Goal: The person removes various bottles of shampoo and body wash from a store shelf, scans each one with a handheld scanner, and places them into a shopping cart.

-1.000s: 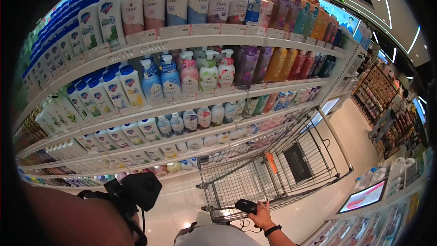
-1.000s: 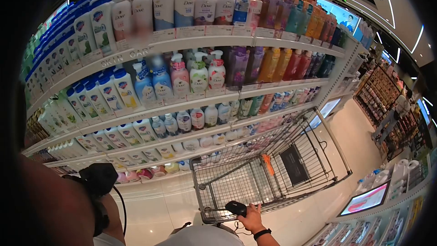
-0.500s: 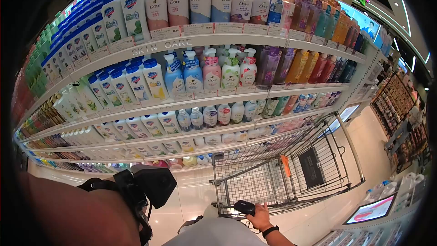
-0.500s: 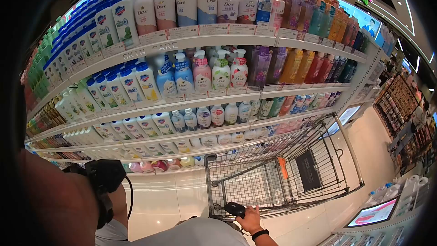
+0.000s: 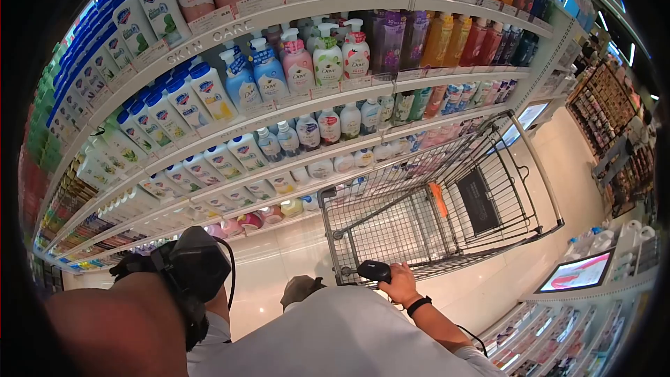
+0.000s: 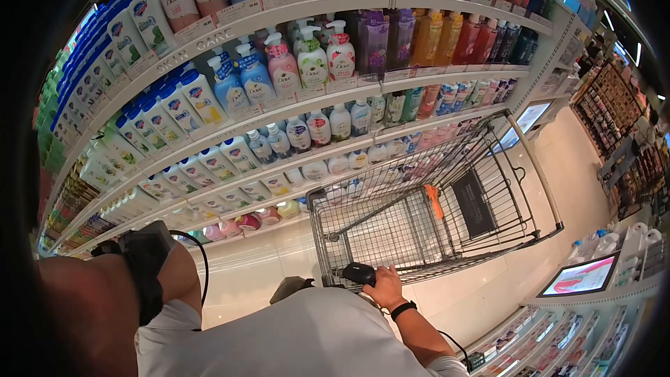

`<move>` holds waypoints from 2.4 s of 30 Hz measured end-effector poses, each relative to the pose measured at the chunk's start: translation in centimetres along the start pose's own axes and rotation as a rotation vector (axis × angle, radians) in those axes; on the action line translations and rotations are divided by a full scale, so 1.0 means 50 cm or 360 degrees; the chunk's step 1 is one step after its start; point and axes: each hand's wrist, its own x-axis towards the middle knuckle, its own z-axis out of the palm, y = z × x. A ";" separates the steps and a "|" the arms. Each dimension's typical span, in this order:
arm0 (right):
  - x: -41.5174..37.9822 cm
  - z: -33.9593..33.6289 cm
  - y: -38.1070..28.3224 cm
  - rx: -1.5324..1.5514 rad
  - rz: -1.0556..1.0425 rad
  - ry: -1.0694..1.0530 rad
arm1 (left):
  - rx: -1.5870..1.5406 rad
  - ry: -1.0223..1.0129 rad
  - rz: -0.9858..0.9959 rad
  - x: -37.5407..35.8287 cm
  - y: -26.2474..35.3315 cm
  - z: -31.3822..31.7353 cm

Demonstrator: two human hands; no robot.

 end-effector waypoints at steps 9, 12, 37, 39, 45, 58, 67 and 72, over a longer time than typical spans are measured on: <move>0.009 -0.004 -0.016 0.0096 0.0186 0.0039 | -0.0155 0.0060 -0.0080 -0.087 -0.093 -0.017; 0.019 -0.020 -0.035 0.0107 0.0315 0.0097 | -0.0216 0.0117 -0.0161 -0.149 -0.148 -0.043; 0.013 0.016 -0.350 0.0954 0.1342 0.1052 | 0.0960 -0.1465 -0.1088 -0.703 -0.745 0.352; -0.008 0.015 -0.353 0.1010 0.1395 0.1048 | 0.1092 -0.1526 -0.1028 -0.722 -0.765 0.364; -0.063 0.012 -0.358 0.1044 0.1481 0.1208 | 0.0908 -0.1580 -0.1107 -0.676 -0.758 0.364; -0.042 -0.015 -0.296 0.1008 0.1189 0.1121 | 0.0471 -0.1105 -0.0910 -0.602 -0.662 0.322; -0.006 -0.116 -0.343 0.1828 0.0920 0.1078 | -0.0056 -0.0893 -0.1227 -0.492 -0.470 0.234; 0.015 -0.178 -0.383 0.1874 0.0836 0.0990 | -0.1244 -0.1001 -0.2257 -0.523 -0.395 0.224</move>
